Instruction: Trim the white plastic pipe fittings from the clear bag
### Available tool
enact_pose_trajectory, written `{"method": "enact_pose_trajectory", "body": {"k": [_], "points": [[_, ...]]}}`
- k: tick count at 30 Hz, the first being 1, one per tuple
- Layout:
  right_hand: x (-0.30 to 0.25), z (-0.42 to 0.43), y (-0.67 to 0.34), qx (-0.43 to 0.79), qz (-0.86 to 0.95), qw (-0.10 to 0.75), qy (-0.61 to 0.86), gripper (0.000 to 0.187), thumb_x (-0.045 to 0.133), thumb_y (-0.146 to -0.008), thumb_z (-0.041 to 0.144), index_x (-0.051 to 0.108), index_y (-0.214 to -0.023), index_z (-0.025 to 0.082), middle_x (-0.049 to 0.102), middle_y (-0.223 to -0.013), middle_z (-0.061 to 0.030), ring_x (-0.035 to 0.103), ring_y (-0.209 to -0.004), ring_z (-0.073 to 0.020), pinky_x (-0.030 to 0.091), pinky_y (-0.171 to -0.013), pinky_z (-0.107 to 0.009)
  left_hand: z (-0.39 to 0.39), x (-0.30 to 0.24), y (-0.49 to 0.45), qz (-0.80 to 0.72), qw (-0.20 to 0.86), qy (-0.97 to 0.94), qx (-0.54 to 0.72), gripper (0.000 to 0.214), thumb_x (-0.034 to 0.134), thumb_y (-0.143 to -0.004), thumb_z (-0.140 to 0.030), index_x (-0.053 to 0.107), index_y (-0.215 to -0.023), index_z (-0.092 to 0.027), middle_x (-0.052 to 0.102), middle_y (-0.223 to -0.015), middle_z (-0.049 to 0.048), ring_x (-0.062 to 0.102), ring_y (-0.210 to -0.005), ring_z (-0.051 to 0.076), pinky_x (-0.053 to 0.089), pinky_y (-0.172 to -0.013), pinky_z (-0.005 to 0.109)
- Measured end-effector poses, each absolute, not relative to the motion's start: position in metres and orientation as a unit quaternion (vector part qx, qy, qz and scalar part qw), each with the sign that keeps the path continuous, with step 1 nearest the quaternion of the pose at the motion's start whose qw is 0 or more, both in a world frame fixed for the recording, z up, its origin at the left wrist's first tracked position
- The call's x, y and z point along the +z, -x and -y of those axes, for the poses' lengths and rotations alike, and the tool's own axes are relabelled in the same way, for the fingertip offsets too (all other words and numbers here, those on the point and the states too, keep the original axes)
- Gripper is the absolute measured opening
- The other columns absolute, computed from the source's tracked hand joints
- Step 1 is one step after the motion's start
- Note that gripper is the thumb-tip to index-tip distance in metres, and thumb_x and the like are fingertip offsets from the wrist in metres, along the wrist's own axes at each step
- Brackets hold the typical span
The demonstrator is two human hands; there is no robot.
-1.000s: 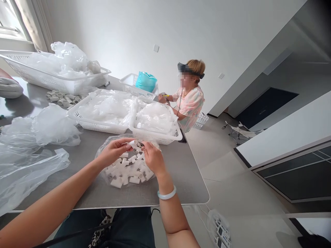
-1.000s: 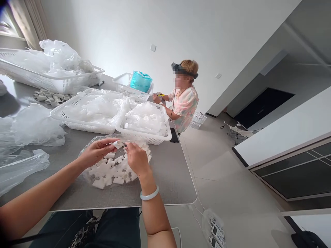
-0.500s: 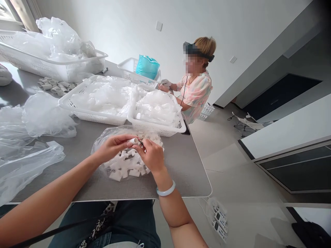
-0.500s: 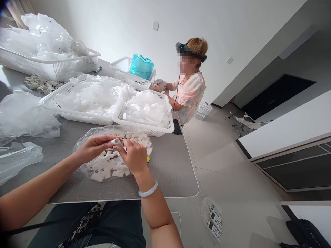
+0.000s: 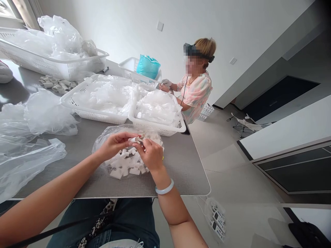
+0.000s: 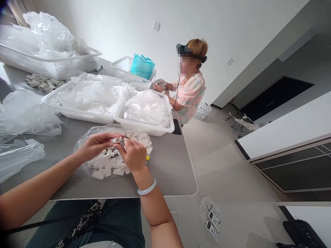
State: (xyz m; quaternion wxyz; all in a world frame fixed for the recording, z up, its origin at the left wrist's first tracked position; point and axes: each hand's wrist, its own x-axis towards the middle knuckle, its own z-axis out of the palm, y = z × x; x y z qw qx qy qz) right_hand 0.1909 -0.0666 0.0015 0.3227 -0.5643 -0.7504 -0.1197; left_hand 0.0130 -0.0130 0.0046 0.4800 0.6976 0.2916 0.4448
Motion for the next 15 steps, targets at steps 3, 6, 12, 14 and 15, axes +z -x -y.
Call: {"method": "enact_pose_trajectory", "body": {"k": [3,6,12,14,15], "points": [[0.0016,0.0679,-0.1894,-0.120,0.751,0.316,0.567,0.059,0.023,-0.104,0.056,0.051,-0.067,0.021,0.057,-0.058,-0.0020,0.056,-0.055,-0.0139,0.031,-0.053,-0.025,0.0108,0.0017,-0.0125,-0.276,0.522,-0.683,0.430,0.038,0.077,-0.078,-0.051,0.078,-0.100,-0.020,0.076,-0.113,0.0129,0.073,-0.099,0.030,0.063,-0.075,0.036],[0.0013,0.0686,-0.1879,-0.111,0.754,0.300,0.573,0.056,0.025,-0.105,0.051,0.049,-0.065,0.021,0.055,-0.056,-0.0014,0.055,-0.054,-0.0131,0.030,-0.053,-0.025,0.0096,-0.0008,-0.0124,-0.276,0.522,-0.673,0.445,0.036,0.080,-0.076,-0.049,0.077,-0.096,-0.019,0.076,-0.112,0.0124,0.072,-0.103,0.030,0.064,-0.077,0.036],[0.0011,0.0672,-0.1876,-0.160,0.736,0.325,0.572,0.058,0.025,-0.104,0.056,0.050,-0.066,0.020,0.056,-0.057,-0.0007,0.055,-0.053,-0.0113,0.030,-0.053,-0.024,0.0126,0.0040,-0.0108,-0.264,0.547,-0.671,0.425,0.038,0.075,-0.081,-0.050,0.076,-0.100,-0.016,0.073,-0.120,0.0101,0.070,-0.108,0.031,0.063,-0.084,0.039],[0.0013,0.0668,-0.1876,-0.180,0.738,0.346,0.551,0.059,0.026,-0.105,0.055,0.049,-0.063,0.020,0.053,-0.053,0.0012,0.051,-0.049,-0.0102,0.027,-0.051,-0.023,0.0128,0.0052,-0.0105,-0.260,0.558,-0.662,0.428,0.038,0.075,-0.082,-0.051,0.078,-0.099,-0.017,0.074,-0.119,0.0107,0.068,-0.111,0.031,0.062,-0.086,0.039],[0.0013,0.0667,-0.1874,-0.189,0.740,0.355,0.539,0.058,0.027,-0.105,0.053,0.048,-0.061,0.020,0.051,-0.051,0.0021,0.049,-0.048,-0.0096,0.026,-0.050,-0.023,0.0125,0.0050,-0.0107,-0.261,0.559,-0.656,0.434,0.037,0.075,-0.081,-0.052,0.079,-0.096,-0.018,0.074,-0.117,0.0114,0.067,-0.112,0.032,0.062,-0.086,0.038]]}}
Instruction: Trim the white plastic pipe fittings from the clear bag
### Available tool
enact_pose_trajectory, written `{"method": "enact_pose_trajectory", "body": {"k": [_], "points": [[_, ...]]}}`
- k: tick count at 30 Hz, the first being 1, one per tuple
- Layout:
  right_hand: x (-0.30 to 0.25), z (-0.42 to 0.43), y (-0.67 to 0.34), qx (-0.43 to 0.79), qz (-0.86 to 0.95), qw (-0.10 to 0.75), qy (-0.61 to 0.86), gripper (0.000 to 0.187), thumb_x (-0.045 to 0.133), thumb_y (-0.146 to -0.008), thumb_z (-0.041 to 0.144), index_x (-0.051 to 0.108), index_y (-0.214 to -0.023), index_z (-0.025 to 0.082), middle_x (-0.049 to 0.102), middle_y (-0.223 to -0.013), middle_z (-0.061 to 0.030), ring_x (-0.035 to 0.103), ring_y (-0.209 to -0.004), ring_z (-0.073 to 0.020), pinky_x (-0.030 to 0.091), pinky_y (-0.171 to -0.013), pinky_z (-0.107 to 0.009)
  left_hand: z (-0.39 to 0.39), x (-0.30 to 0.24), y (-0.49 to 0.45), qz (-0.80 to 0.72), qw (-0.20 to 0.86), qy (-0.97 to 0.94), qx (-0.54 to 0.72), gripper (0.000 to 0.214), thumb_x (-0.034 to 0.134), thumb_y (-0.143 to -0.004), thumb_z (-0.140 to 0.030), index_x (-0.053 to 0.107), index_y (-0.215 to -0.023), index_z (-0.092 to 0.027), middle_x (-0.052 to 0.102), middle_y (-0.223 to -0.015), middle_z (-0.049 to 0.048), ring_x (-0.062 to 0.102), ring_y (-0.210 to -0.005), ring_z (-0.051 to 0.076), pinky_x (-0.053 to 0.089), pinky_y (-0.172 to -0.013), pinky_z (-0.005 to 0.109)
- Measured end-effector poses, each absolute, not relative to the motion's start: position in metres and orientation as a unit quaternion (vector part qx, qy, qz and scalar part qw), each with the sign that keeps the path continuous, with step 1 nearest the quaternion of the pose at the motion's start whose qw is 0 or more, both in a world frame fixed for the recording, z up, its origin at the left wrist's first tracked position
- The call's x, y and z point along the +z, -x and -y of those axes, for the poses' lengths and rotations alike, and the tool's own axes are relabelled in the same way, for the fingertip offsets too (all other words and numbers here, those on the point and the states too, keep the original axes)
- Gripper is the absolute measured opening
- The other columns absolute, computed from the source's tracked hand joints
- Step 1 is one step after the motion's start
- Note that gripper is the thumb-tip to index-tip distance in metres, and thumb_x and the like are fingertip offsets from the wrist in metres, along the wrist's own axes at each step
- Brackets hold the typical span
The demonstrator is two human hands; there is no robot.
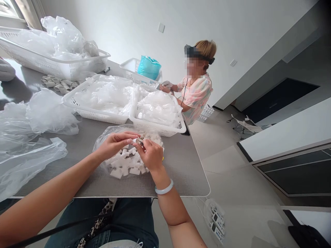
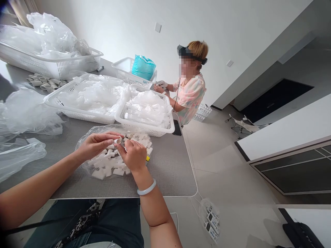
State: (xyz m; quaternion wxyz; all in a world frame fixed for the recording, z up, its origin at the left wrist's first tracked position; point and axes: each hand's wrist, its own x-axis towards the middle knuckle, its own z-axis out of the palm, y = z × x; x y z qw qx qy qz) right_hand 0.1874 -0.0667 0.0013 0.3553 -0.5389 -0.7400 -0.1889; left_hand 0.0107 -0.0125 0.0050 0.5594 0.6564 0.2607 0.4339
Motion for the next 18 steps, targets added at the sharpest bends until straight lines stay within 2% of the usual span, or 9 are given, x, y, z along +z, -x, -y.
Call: {"method": "enact_pose_trajectory", "body": {"k": [4,8,12,15,18], "points": [[0.0011,0.0665,-0.1860,-0.213,0.739,0.375,0.519,0.056,0.032,-0.105,0.046,0.048,-0.058,0.020,0.049,-0.049,0.0036,0.045,-0.046,-0.0085,0.025,-0.050,-0.023,0.0105,0.0030,-0.0120,-0.273,0.548,-0.640,0.464,0.035,0.080,-0.075,-0.053,0.081,-0.089,-0.020,0.075,-0.111,0.0121,0.068,-0.108,0.032,0.062,-0.083,0.036],[-0.0005,0.0659,-0.1863,-0.211,0.727,0.382,0.530,0.056,0.032,-0.105,0.049,0.049,-0.060,0.020,0.048,-0.050,0.0036,0.044,-0.046,-0.0089,0.026,-0.049,-0.023,0.0101,0.0060,-0.0107,-0.289,0.543,-0.647,0.451,0.047,0.079,-0.077,-0.052,0.077,-0.111,-0.021,0.074,-0.117,0.0127,0.070,-0.103,0.029,0.061,-0.078,0.033],[-0.0027,0.0660,-0.1873,-0.180,0.741,0.358,0.539,0.055,0.033,-0.104,0.048,0.051,-0.062,0.020,0.048,-0.051,0.0032,0.044,-0.048,-0.0096,0.026,-0.050,-0.023,0.0104,0.0104,-0.0088,-0.261,0.570,-0.647,0.435,0.040,0.080,-0.078,-0.048,0.078,-0.106,-0.019,0.075,-0.114,0.0129,0.071,-0.101,0.028,0.061,-0.077,0.031],[-0.0028,0.0664,-0.1873,-0.168,0.753,0.348,0.533,0.055,0.032,-0.105,0.045,0.051,-0.060,0.019,0.047,-0.051,0.0030,0.041,-0.047,-0.0094,0.024,-0.049,-0.023,0.0098,0.0097,-0.0092,-0.244,0.578,-0.635,0.450,0.036,0.082,-0.077,-0.043,0.078,-0.102,-0.018,0.077,-0.101,0.0108,0.072,-0.084,0.022,0.061,-0.069,0.028],[-0.0021,0.0663,-0.1875,-0.163,0.749,0.358,0.534,0.058,0.027,-0.106,0.047,0.051,-0.061,0.019,0.049,-0.051,0.0026,0.042,-0.047,-0.0088,0.025,-0.049,-0.023,0.0089,0.0069,-0.0099,-0.254,0.553,-0.638,0.471,0.035,0.083,-0.077,-0.039,0.078,-0.105,-0.019,0.076,-0.094,0.0079,0.065,-0.063,0.013,0.055,-0.054,0.021]]}}
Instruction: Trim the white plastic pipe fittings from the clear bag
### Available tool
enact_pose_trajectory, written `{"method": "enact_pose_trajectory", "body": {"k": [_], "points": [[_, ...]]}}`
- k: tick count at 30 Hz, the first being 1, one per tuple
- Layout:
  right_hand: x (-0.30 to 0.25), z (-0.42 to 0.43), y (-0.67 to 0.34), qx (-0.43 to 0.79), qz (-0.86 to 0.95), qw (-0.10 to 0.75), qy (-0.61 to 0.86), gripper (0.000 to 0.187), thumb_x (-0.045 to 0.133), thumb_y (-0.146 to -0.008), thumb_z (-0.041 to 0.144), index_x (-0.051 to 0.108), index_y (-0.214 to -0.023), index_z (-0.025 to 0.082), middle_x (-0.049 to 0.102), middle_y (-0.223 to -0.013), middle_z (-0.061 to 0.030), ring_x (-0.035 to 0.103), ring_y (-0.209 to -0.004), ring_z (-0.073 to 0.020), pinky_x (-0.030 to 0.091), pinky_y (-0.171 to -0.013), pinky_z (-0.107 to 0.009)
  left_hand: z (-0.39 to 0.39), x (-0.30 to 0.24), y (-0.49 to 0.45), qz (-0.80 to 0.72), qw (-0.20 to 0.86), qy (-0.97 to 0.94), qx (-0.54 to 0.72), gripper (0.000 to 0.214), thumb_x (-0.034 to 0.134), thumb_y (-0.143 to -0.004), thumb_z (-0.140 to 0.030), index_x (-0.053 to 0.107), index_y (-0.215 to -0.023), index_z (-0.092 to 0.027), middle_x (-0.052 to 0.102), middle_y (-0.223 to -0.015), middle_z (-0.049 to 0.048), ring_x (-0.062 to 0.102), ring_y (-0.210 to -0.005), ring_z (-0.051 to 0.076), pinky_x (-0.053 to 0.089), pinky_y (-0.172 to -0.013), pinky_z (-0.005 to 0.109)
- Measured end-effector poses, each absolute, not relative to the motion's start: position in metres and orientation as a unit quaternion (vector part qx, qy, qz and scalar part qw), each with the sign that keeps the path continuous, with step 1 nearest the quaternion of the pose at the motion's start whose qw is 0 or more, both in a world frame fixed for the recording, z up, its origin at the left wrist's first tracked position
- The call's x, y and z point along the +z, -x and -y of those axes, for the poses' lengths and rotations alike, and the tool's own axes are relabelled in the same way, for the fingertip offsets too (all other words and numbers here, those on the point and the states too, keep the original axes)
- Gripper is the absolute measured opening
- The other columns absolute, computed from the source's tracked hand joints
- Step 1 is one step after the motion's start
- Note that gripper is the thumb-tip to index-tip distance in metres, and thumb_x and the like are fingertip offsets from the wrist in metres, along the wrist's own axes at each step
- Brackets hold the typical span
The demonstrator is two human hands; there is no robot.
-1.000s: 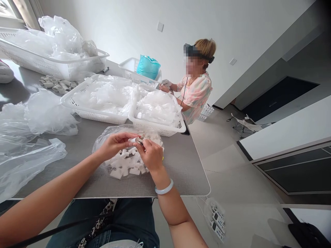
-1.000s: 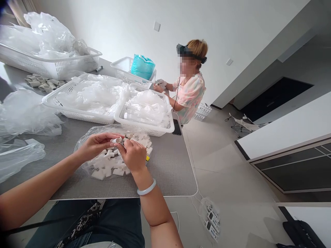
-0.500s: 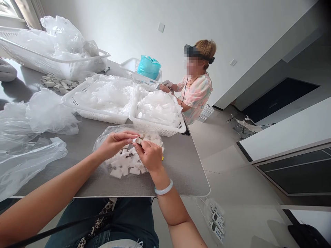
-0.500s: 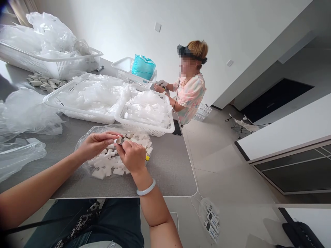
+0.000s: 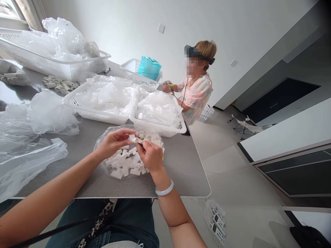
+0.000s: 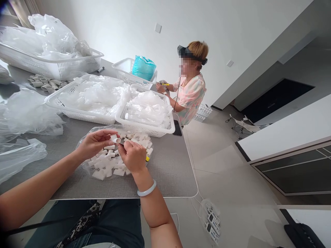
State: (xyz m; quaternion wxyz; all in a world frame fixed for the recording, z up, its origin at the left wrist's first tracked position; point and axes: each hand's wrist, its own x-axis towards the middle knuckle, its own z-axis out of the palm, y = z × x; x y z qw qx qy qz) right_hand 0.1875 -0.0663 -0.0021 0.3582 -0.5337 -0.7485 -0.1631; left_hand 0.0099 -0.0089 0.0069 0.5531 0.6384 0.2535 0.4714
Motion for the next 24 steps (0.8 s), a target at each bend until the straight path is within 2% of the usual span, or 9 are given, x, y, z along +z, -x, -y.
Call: {"method": "enact_pose_trajectory", "body": {"k": [2,5,10,14,20,24], "points": [[-0.0017,0.0657,-0.1881,-0.155,0.743,0.358,0.544,0.061,0.024,-0.105,0.052,0.051,-0.062,0.019,0.049,-0.052,0.0025,0.043,-0.047,-0.0086,0.026,-0.049,-0.022,0.0085,0.0050,-0.0100,-0.255,0.539,-0.646,0.476,0.034,0.082,-0.078,-0.039,0.078,-0.106,-0.020,0.076,-0.093,0.0075,0.062,-0.061,0.012,0.053,-0.052,0.020],[-0.0014,0.0651,-0.1889,-0.149,0.741,0.346,0.555,0.063,0.023,-0.103,0.059,0.050,-0.062,0.019,0.048,-0.051,0.0027,0.043,-0.046,-0.0081,0.025,-0.049,-0.021,0.0085,0.0027,-0.0098,-0.242,0.534,-0.658,0.472,0.031,0.080,-0.079,-0.041,0.078,-0.101,-0.019,0.076,-0.092,0.0087,0.068,-0.068,0.016,0.057,-0.057,0.023],[0.0001,0.0664,-0.1866,-0.181,0.742,0.366,0.532,0.063,0.022,-0.106,0.051,0.049,-0.058,0.019,0.048,-0.049,0.0029,0.044,-0.045,-0.0077,0.022,-0.049,-0.022,0.0087,0.0015,-0.0100,-0.237,0.542,-0.655,0.471,0.030,0.081,-0.078,-0.042,0.079,-0.098,-0.020,0.077,-0.089,0.0084,0.069,-0.063,0.016,0.058,-0.055,0.024],[-0.0005,0.0664,-0.1855,-0.196,0.731,0.387,0.527,0.061,0.025,-0.107,0.048,0.049,-0.058,0.019,0.049,-0.048,0.0030,0.044,-0.045,-0.0073,0.024,-0.049,-0.021,0.0104,0.0048,-0.0099,-0.239,0.575,-0.625,0.470,0.031,0.085,-0.073,-0.043,0.080,-0.095,-0.021,0.078,-0.094,0.0091,0.074,-0.076,0.022,0.062,-0.064,0.028],[-0.0022,0.0644,-0.1871,-0.192,0.733,0.374,0.535,0.062,0.026,-0.105,0.054,0.050,-0.059,0.020,0.049,-0.049,0.0029,0.042,-0.045,-0.0080,0.024,-0.049,-0.022,0.0137,0.0102,-0.0094,-0.267,0.604,-0.599,0.454,0.037,0.082,-0.072,-0.055,0.079,-0.083,-0.019,0.079,-0.100,0.0111,0.074,-0.090,0.028,0.063,-0.073,0.033],[-0.0021,0.0652,-0.1870,-0.197,0.738,0.365,0.533,0.061,0.028,-0.106,0.050,0.049,-0.057,0.020,0.048,-0.047,0.0033,0.043,-0.044,-0.0077,0.023,-0.049,-0.023,0.0129,0.0098,-0.0100,-0.260,0.604,-0.600,0.456,0.038,0.083,-0.072,-0.053,0.079,-0.089,-0.019,0.079,-0.098,0.0112,0.074,-0.091,0.028,0.062,-0.077,0.034]]}}
